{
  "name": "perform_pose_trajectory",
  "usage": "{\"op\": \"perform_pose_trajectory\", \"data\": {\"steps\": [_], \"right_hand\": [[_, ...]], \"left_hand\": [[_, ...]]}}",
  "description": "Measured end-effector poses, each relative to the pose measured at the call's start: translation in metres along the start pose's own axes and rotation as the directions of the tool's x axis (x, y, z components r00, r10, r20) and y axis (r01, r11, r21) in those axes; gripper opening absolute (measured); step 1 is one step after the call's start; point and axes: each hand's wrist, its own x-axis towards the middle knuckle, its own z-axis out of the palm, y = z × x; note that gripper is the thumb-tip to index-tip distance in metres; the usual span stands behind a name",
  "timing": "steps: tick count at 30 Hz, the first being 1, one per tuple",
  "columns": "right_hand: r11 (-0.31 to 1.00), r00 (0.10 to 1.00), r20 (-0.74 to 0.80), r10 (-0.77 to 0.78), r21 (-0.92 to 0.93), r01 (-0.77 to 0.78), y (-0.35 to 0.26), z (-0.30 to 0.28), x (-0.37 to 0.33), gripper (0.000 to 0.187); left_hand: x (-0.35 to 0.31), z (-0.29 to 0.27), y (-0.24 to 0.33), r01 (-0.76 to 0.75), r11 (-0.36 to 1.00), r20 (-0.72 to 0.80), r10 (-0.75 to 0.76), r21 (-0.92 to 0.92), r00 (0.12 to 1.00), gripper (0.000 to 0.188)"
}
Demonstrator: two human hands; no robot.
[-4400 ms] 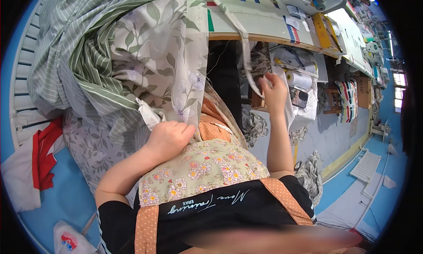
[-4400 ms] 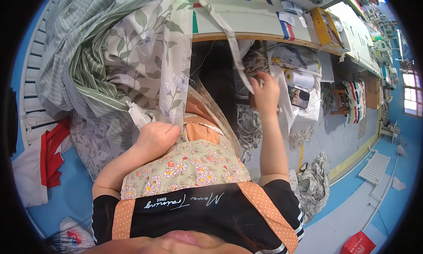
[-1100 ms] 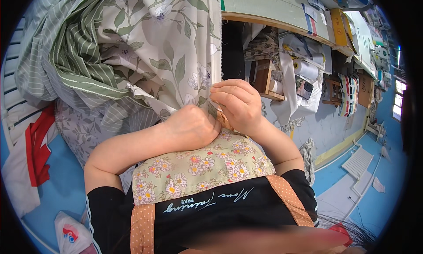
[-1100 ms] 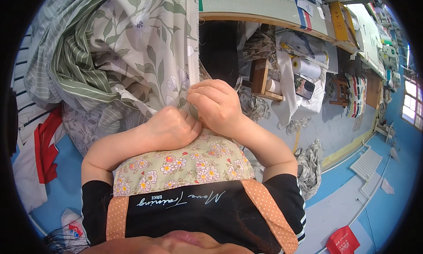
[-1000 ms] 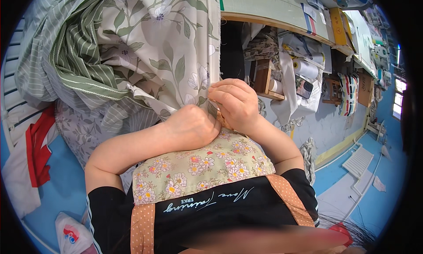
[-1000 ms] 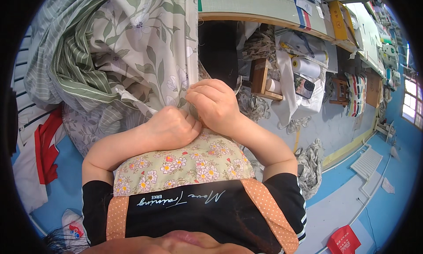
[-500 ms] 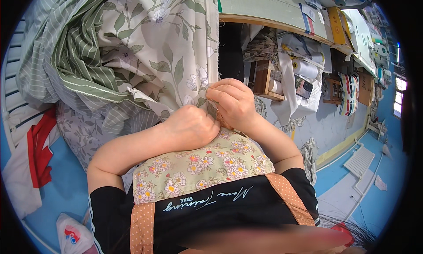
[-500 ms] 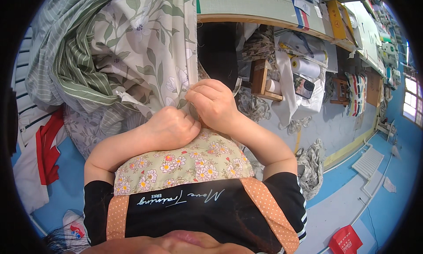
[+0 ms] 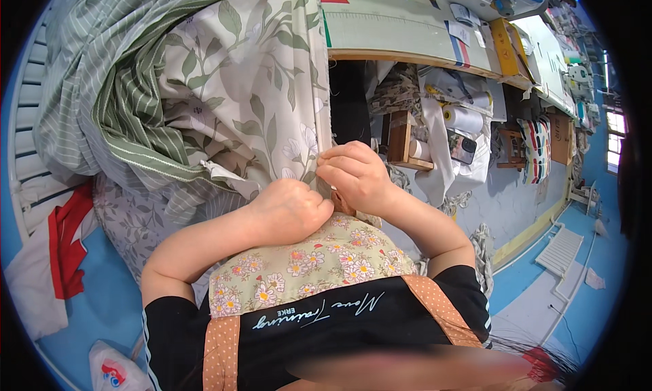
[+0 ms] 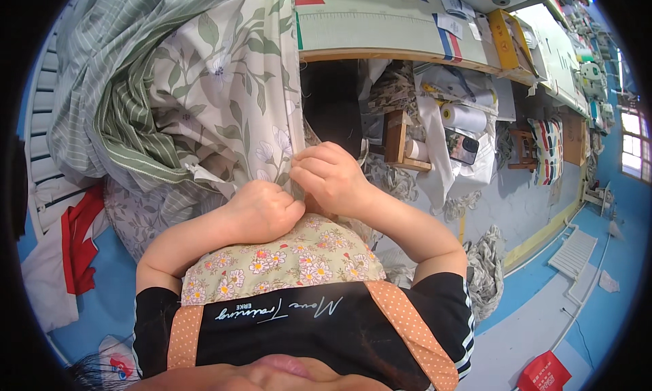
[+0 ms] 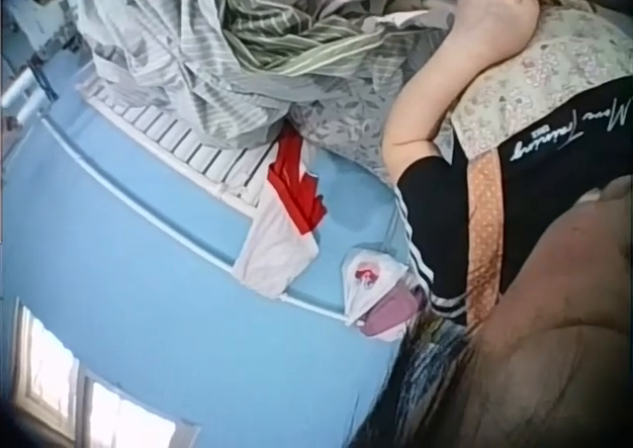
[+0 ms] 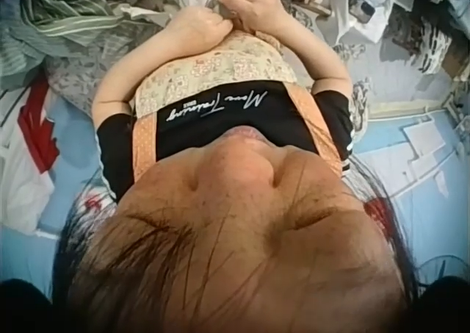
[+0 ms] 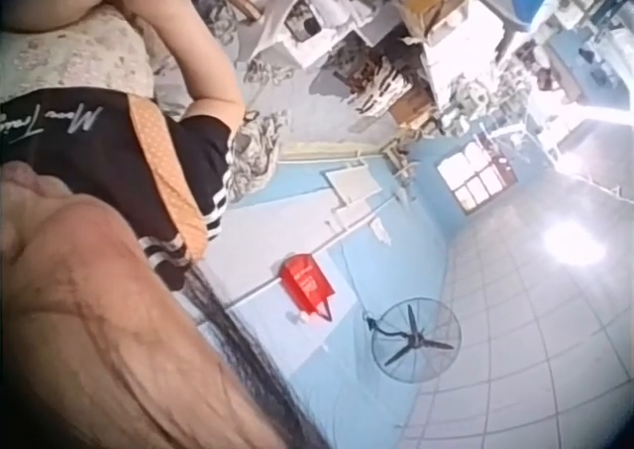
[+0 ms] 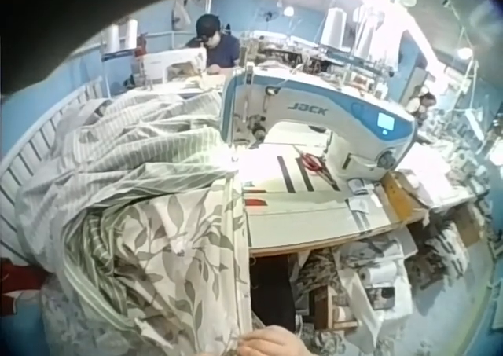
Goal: Sewing fabric pieces together using an industrial sewing machine to assemble a pillowcase.
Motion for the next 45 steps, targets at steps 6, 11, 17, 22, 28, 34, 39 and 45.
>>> {"op": "perform_pose_trajectory", "data": {"steps": [6,11,17,22,28,34,39,45], "right_hand": [[0.99,0.992,-0.089,0.086,0.117,-0.075,-0.01,-0.016,0.011,0.028],[0.986,0.98,-0.153,0.128,0.123,-0.11,-0.018,-0.041,0.02,0.028],[0.989,0.981,-0.134,0.137,0.075,-0.128,-0.02,-0.023,0.015,0.028],[0.989,0.983,-0.117,0.138,0.069,-0.131,-0.014,0.003,0.005,0.03],[0.992,0.986,-0.106,0.128,0.026,-0.125,-0.01,0.013,0.002,0.03],[0.996,0.996,-0.041,0.085,-0.013,-0.086,-0.007,0.011,-0.002,0.03],[0.999,0.999,0.018,0.032,-0.019,-0.032,-0.007,0.002,-0.006,0.035],[0.996,0.996,-0.004,-0.086,-0.007,0.086,0.005,0.007,-0.016,0.031]], "left_hand": [[-0.001,0.002,0.002,-0.008,0.999,0.042,0.007,0.038,0.999,0.011],[0.002,0.001,-0.001,0.01,0.997,0.058,-0.015,0.077,0.998,0.01],[0.005,0.007,0.005,0.002,0.992,0.054,-0.01,0.129,0.998,0.012],[0.004,0.016,0.007,0.027,0.994,-0.026,-0.024,0.108,0.999,0.013],[0.003,0.011,0.007,0.028,0.995,-0.019,-0.026,0.1,0.999,0.012],[0.002,0.0,0.005,0.015,0.998,0.023,-0.017,0.068,1.0,0.011],[0.0,-0.001,0.002,0.025,0.999,0.023,-0.026,0.024,0.999,0.011],[0.003,-0.008,0.002,0.035,0.999,0.052,-0.034,-0.026,0.998,0.011]]}}
